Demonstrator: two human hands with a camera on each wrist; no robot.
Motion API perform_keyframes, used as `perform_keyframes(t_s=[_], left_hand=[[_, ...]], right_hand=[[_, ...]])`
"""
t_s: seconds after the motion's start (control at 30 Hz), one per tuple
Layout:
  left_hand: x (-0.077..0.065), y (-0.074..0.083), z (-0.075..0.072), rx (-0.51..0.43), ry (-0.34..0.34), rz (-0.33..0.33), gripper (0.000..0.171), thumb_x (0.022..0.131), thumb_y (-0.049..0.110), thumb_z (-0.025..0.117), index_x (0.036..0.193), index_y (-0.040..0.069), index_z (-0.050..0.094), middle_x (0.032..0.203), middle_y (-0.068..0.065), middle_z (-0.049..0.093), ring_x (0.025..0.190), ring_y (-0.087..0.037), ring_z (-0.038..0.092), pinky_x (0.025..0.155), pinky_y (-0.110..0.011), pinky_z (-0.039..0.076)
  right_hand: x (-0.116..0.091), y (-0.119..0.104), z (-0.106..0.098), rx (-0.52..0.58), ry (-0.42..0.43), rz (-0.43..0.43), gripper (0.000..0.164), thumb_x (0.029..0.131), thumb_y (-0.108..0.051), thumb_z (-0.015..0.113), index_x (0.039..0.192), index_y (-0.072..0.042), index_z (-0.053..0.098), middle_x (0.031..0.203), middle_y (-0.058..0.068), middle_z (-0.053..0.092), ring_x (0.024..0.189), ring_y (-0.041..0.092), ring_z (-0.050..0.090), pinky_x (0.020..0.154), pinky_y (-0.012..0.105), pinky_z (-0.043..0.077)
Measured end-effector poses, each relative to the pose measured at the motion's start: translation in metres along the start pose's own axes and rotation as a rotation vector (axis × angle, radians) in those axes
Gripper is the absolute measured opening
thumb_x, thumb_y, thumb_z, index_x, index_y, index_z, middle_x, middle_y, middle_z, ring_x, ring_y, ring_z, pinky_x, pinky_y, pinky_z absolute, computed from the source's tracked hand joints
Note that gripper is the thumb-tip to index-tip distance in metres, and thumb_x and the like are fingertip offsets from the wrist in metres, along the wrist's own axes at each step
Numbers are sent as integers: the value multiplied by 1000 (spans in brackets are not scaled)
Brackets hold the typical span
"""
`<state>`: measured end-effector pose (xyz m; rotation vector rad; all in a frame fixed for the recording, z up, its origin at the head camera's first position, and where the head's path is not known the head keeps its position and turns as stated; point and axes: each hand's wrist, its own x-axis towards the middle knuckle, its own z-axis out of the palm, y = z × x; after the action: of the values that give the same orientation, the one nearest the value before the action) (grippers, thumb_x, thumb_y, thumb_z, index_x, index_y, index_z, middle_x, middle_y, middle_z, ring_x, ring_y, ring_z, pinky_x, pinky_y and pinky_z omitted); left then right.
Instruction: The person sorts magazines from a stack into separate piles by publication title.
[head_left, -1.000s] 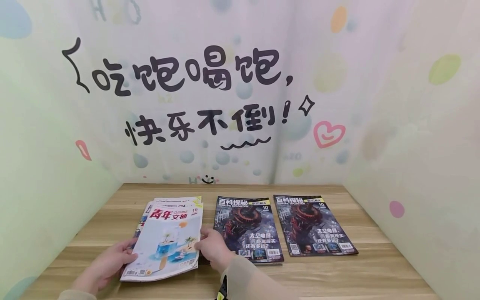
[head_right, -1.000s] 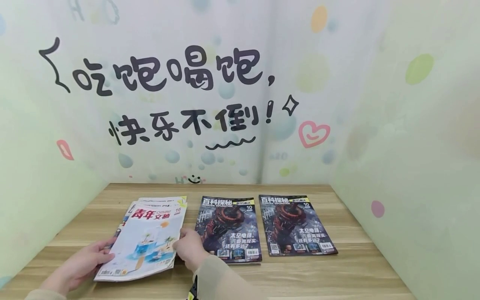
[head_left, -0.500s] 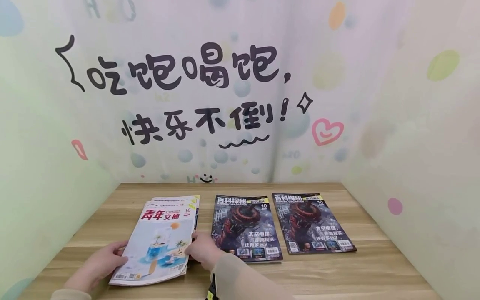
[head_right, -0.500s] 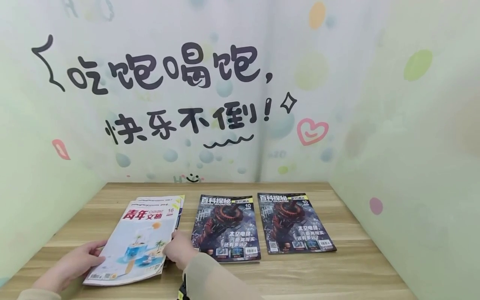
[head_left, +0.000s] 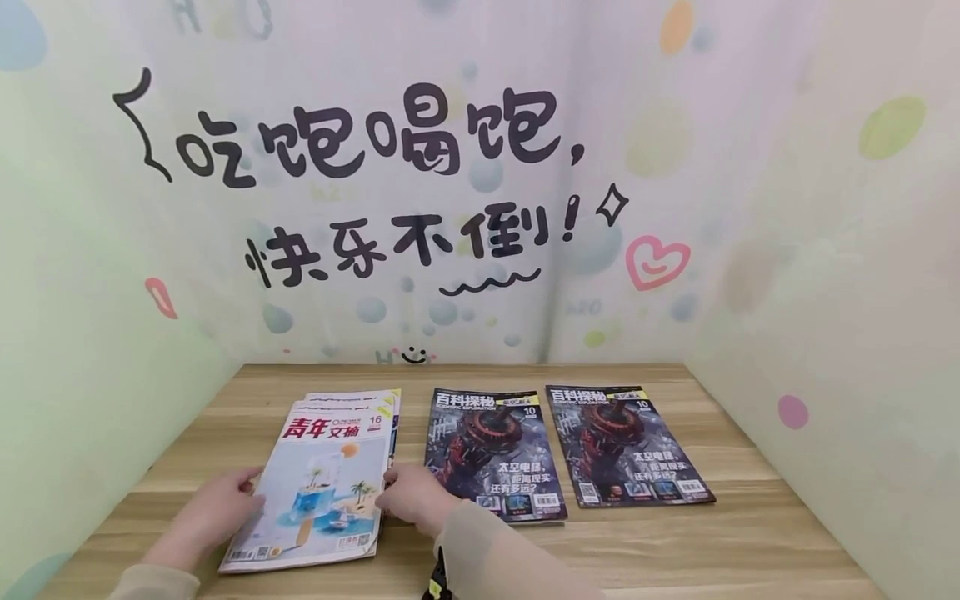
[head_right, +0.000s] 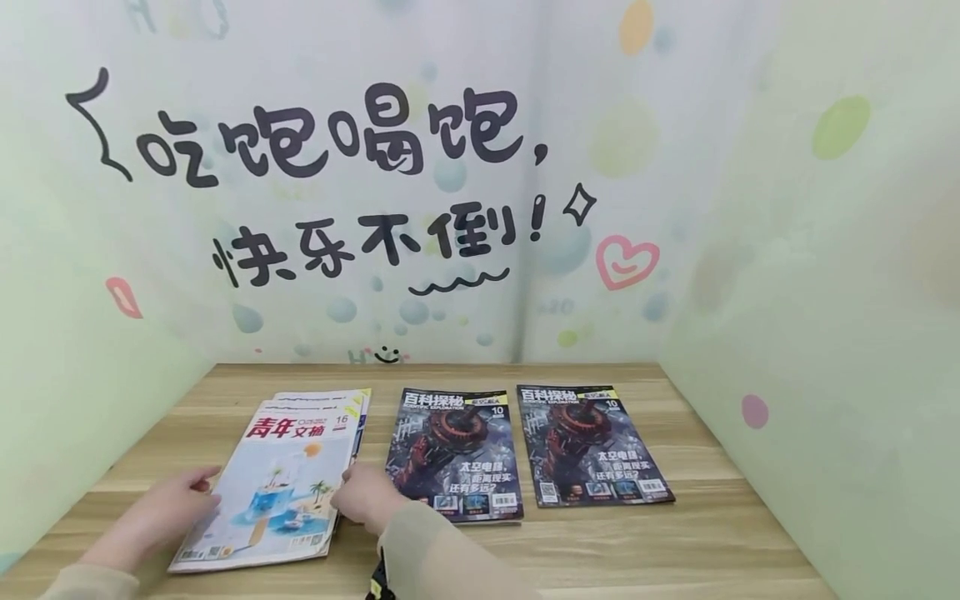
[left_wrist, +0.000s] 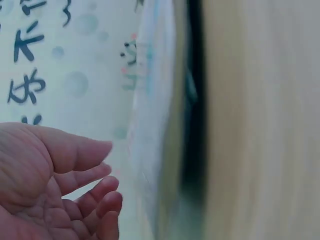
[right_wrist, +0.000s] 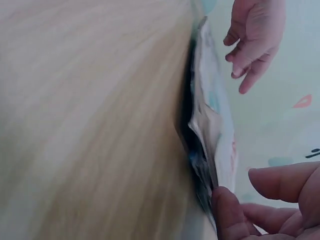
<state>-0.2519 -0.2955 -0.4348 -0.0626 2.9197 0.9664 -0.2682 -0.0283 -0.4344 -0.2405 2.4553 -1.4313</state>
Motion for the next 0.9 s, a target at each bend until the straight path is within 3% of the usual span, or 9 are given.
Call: perform_keyframes(t_s=[0.1,0.2,0.4,0.63,0.9], left_hand=[[2,20,5,29,12,33,57,92,22,59,134,-12,44,113,-27,57,101,-39,55,83,-56,46],[3,41,17,-24,20,86,53,93,23,59,133,-9,48,111,-19,60,99,-33,56,83,-51,47],[7,84,53,-178,19,96,45,93,20,60,132,-1,54,110,-9,63,98,-25,58,85,-46,48],[14,125,89,-318,-19,83,43,92,21,61,130,2,57,107,-6,62,91,-19,57,73,-36,50],[26,151,120,-423,-6,100,41,92,20,61,128,-1,58,112,-12,62,98,-25,57,81,-41,51]], right_hand=[[-1,6,-10,46,-25,-37,32,86,-7,66,117,2,66,86,2,62,70,18,55,57,28,43],[-1,15,-23,65,-40,-89,32,88,-10,66,119,-1,66,91,1,64,74,18,58,61,30,48],[-3,35,-56,15,31,-157,32,90,-14,65,119,-3,65,110,7,66,93,18,61,80,39,53],[-10,63,-97,24,112,-144,32,92,-16,63,120,-1,63,118,13,63,108,30,59,90,50,48],[-16,91,-133,35,205,-100,37,93,-17,61,125,2,59,117,15,62,99,25,61,82,43,52]])
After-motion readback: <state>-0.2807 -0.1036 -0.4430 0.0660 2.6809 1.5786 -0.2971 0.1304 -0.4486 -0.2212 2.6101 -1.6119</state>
